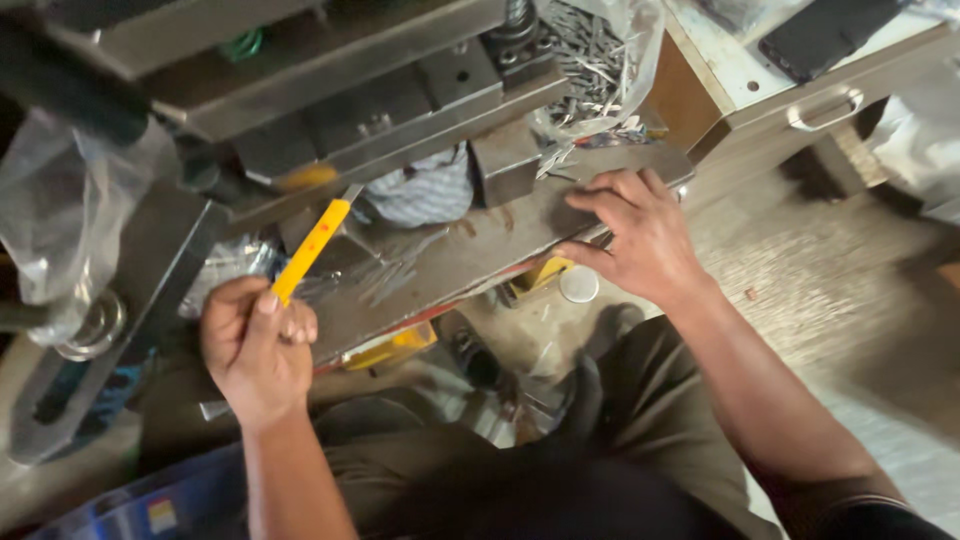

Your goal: The person operates a manual press machine, repeatedly placing small metal pieces into the die and using a yellow plastic tool to assist with positioning and removal. The person works continuously, handling the metal pieces one at a time.

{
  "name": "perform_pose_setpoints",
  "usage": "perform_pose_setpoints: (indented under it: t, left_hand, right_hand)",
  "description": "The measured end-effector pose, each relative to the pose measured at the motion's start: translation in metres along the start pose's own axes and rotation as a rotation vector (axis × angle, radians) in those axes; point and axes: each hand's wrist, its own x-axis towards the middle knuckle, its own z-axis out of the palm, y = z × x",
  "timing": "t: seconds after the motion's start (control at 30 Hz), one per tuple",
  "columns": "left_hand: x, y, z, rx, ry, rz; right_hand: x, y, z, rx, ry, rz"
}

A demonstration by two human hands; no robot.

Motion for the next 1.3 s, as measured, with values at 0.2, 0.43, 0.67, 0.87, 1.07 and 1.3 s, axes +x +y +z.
perform_pose_setpoints:
  t: [0.2, 0.43, 0.67, 0.87, 1.07, 1.3]
  left_hand:
    - [-0.002, 0.003, 0.008, 0.042, -0.005, -0.004]
    - [-0.003, 0.003, 0.008, 0.040, 0.007, 0.018]
    - [0.000, -0.002, -0.004, 0.020, 0.028, 0.009]
    - [0.003, -0.003, -0.010, 0.031, 0.032, 0.003]
    - [0.003, 0.005, -0.011, 0.084, 0.042, -0.058]
    - [0.002, 0.008, -0.018, 0.096, -0.022, -0.045]
  right_hand:
    - [-0.016, 0.021, -0.001, 0.224, 0.005, 0.052]
    - [-0.018, 0.020, 0.003, 0.673, 0.100, 0.434]
    - [-0.005, -0.013, -0.005, 1.017, 0.221, 0.607]
    - [0.042, -0.073, -0.015, 0.424, 0.191, 0.264]
    - [0.107, -0.121, -0.004, 0.096, 0.171, -0.155]
    - [0.158, -0.144, 0.018, -0.129, 0.040, -0.304]
